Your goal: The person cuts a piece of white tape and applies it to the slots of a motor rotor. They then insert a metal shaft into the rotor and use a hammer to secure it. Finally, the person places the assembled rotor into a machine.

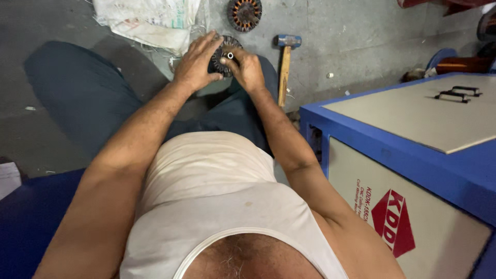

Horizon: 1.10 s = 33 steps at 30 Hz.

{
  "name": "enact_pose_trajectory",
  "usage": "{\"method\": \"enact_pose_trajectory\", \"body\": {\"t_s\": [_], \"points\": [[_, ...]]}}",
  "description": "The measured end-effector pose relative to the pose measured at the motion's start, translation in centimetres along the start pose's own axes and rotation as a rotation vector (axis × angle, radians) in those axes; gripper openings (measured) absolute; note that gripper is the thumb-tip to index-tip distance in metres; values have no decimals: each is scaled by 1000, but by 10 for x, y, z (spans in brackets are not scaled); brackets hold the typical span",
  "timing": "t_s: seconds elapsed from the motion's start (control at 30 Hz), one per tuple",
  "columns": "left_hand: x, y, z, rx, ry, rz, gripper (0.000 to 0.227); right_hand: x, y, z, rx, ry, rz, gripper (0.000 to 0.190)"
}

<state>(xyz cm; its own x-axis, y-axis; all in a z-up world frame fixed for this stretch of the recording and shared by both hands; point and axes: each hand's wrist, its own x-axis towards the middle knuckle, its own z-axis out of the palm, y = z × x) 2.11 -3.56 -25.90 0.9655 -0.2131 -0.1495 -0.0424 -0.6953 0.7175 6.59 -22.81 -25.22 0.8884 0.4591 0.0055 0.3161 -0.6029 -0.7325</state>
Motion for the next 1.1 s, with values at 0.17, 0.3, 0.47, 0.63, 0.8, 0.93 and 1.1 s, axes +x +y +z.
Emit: {"method": "enact_pose_trajectory", "body": {"t_s": [0.17,0.3,0.47,0.63,0.8,0.93,1.1], "points": [[19,-5,22,163,-93,25,127,-27,70,-40,116,64,219,46],[32,-8,41,214,-29,-4,127,-53,158,-58,-129,390,391,33],[37,-7,40,244,-82,-67,131,-68,214,-21,-431,278,686,51],[38,-6,30,265,-137,-112,143,-72,240,-8,-449,189,730,55],[31,5,31,221,-113,-199,140,-60,216,-37,-292,307,520,49],[34,7,35,185,-119,-277,140,-77,132,-59,76,259,646,49],[34,13,40,123,-130,-365,142,-95,-5,-90,-98,221,94,44]]}}
